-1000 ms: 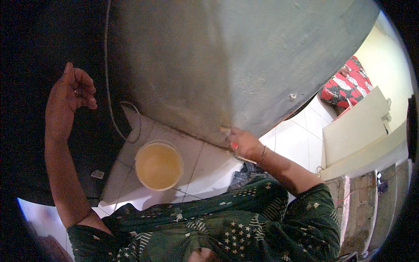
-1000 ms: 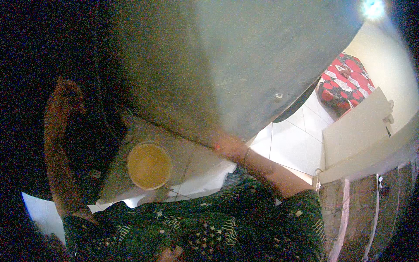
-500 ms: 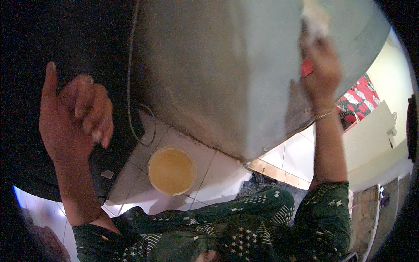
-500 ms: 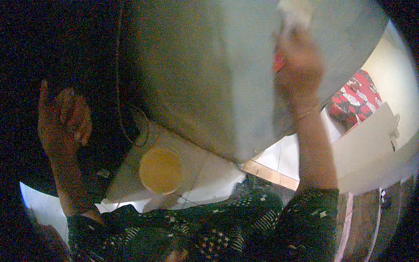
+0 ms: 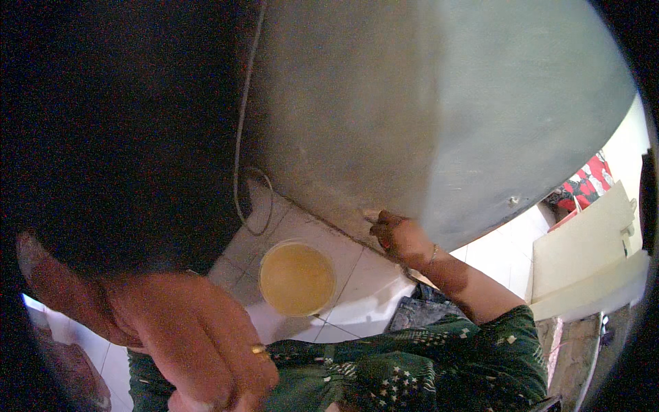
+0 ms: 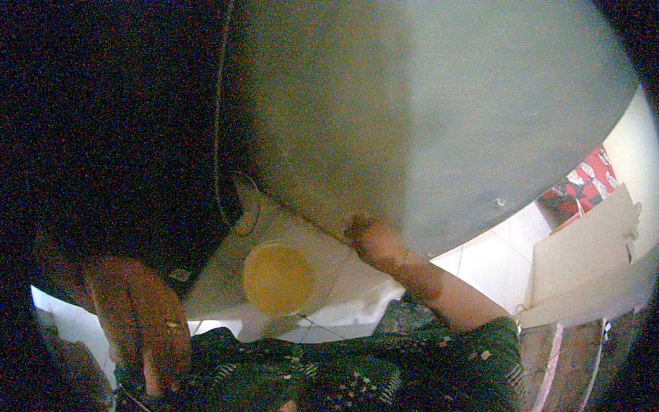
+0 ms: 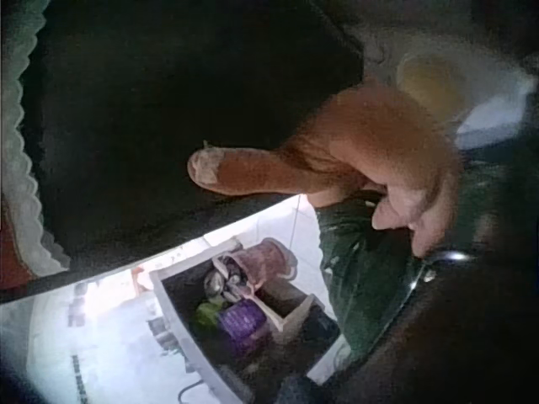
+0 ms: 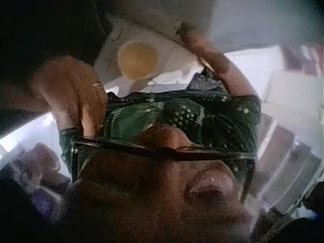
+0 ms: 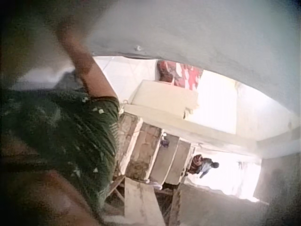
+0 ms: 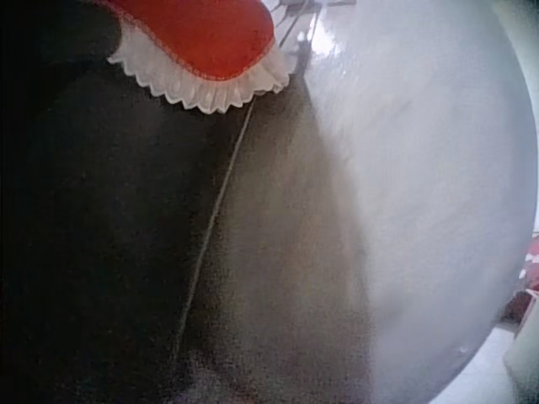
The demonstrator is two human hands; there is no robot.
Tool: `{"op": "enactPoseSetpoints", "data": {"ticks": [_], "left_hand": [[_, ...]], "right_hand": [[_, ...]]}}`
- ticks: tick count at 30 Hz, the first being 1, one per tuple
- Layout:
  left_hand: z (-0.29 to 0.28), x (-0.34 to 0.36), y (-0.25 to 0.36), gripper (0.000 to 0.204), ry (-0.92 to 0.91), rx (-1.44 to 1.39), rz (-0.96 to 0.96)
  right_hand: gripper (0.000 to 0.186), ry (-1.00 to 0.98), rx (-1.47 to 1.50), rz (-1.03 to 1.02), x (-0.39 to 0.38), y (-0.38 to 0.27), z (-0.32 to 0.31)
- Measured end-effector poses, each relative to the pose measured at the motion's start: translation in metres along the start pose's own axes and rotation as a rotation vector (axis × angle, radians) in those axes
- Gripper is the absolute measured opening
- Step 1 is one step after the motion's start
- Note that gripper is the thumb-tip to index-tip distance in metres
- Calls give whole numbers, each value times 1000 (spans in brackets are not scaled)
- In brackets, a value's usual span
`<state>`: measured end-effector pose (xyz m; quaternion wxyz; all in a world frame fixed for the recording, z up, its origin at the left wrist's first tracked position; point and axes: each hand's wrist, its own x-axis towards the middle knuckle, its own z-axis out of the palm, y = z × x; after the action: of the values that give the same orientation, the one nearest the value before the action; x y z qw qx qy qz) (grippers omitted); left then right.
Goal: The person is painting the lower portion of a wall using a brush, frequently dipping the brush into a bucket of light-colored paint.
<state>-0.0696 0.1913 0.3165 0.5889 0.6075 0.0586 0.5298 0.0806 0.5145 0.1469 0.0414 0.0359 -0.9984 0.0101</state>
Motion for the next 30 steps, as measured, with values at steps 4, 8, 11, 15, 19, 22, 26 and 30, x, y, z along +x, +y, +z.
{"op": "enactPoseSetpoints", "data": {"ticks": [4, 8, 11, 15, 19, 22, 26, 30], "left_hand": [[-22, -16, -10, 60, -43, -83, 69], [-21, -28, -17, 50, -13, -136, 187], [-19, -31, -20, 65, -2, -107, 311], [-6, -51, -20, 46, 32, -58, 406], [-74, -51, -46, 77, 18, -363, 418], [-115, -34, -40, 79, 429, -78, 86], [-171, -41, -81, 63, 957, 966, -759], [-215, -68, -151, 64, 594, 1555, -718]], "right_hand": [[21, -40, 44, 108, 15, -25, -19], [20, 42, 185, 62, 24, -46, -24], [18, 98, 275, 44, 23, -52, -20], [18, 114, 188, 6, 28, -65, -38], [19, 177, 205, 64, 32, -76, -51], [21, 191, 241, 127, 22, -76, -69], [23, 215, 293, 276, 11, -78, -96], [24, 272, 180, 342, -5, -91, -126]]}}
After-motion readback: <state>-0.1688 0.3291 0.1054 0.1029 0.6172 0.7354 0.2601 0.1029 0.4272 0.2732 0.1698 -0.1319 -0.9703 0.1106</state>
